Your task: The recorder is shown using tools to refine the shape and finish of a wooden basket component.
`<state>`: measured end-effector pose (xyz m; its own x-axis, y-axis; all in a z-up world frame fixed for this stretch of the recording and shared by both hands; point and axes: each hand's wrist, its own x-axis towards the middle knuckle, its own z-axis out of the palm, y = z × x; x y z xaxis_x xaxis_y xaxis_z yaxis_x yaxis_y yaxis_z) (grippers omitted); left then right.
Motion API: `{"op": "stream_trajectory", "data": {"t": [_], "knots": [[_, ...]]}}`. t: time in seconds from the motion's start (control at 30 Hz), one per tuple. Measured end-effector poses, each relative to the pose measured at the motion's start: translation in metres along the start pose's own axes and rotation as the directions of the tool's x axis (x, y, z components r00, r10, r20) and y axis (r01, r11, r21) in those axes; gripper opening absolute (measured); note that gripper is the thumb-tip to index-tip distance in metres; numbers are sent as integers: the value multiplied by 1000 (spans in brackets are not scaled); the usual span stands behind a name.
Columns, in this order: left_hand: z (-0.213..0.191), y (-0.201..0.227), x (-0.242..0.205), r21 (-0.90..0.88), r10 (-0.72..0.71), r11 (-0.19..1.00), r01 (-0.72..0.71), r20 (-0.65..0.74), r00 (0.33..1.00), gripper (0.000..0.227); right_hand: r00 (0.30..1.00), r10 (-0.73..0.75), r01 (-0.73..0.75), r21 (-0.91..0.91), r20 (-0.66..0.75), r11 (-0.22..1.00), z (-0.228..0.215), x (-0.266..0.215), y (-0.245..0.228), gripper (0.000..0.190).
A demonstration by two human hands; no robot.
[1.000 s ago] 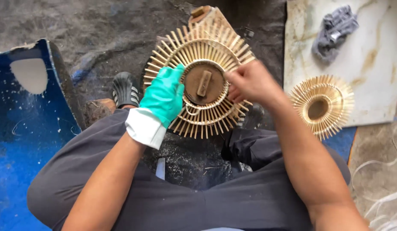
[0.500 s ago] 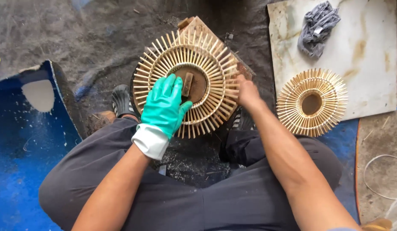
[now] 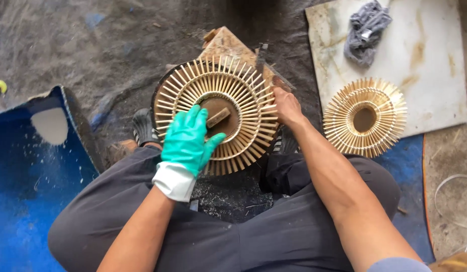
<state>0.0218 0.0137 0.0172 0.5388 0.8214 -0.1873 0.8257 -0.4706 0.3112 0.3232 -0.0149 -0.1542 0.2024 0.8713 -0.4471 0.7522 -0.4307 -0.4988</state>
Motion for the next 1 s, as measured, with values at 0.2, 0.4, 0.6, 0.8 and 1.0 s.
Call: {"op": "stream_trajectory", "data": {"t": [0.2, 0.4, 0.6, 0.8, 1.0], "knots": [[8, -2, -6, 61, -19, 998, 16, 52, 998, 79, 987, 77, -96, -134, -140, 986, 19, -15, 2, 69], [10, 8, -6, 21, -47, 999, 46, 35, 998, 83, 990, 18, -47, -203, -139, 978, 40, -7, 19, 60], [7, 13, 1, 63, -85, 995, 80, 79, 993, 85, 965, 263, -261, 71, -21, 963, 25, -27, -2, 66], [29, -18, -2, 75, -20, 997, 24, -53, 998, 54, 981, 161, -135, 210, -109, 968, 59, -51, -9, 79], [15, -31, 1, 101, 30, 995, -10, -199, 979, 44, 993, 105, -89, 227, -59, 970, 79, -80, -9, 120]]}}
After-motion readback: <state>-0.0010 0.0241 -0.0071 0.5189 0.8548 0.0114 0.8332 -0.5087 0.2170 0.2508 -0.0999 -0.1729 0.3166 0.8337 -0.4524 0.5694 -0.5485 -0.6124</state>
